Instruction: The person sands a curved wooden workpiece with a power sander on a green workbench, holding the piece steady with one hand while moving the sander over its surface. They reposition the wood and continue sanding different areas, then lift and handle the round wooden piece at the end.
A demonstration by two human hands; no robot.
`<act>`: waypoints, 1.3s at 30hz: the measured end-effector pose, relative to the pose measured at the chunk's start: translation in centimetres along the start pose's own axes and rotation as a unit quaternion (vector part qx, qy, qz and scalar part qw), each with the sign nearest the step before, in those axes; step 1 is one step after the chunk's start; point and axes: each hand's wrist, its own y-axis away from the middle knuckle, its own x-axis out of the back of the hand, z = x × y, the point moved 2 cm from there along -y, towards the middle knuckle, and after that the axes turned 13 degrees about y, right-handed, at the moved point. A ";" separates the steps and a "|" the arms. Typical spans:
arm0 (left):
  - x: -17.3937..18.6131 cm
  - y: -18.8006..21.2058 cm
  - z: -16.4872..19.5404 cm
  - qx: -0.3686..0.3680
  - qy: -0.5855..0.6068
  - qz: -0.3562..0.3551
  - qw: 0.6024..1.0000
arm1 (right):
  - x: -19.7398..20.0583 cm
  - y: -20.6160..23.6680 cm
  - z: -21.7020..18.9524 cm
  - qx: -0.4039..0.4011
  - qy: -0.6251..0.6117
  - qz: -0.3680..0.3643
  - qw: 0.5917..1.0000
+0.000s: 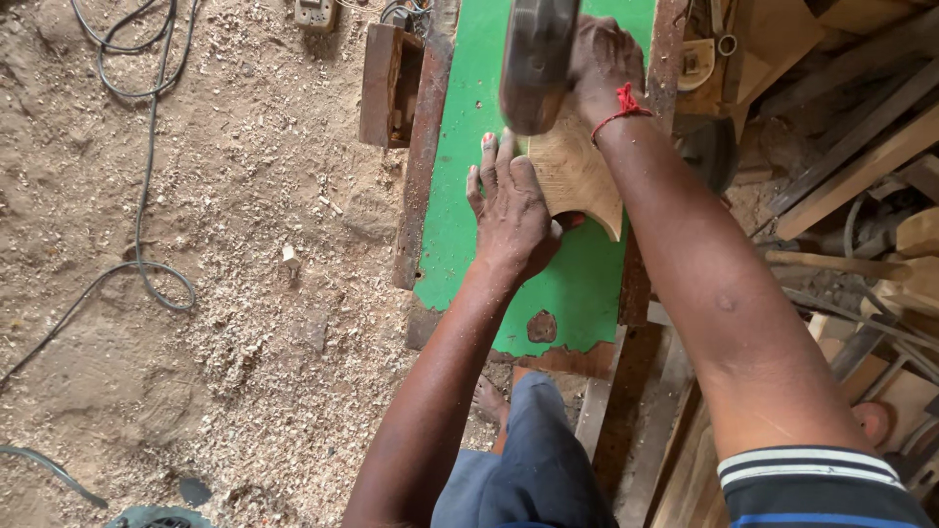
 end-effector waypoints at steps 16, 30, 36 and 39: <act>-0.4 0.1 -0.5 0.001 -0.006 -0.006 1.000 | -0.2 0.0 -0.3 0.041 0.090 0.065 0.993; -0.4 0.2 -0.5 -0.010 -0.006 0.001 1.000 | 0.7 0.3 -0.3 0.012 0.005 0.054 0.998; -0.1 0.2 -0.2 -0.025 -0.013 0.019 0.999 | 0.9 0.6 -0.4 0.044 0.043 0.100 0.993; 0.1 0.2 -0.1 -0.018 -0.009 0.014 1.000 | 0.6 0.4 -0.2 0.024 0.012 0.100 0.995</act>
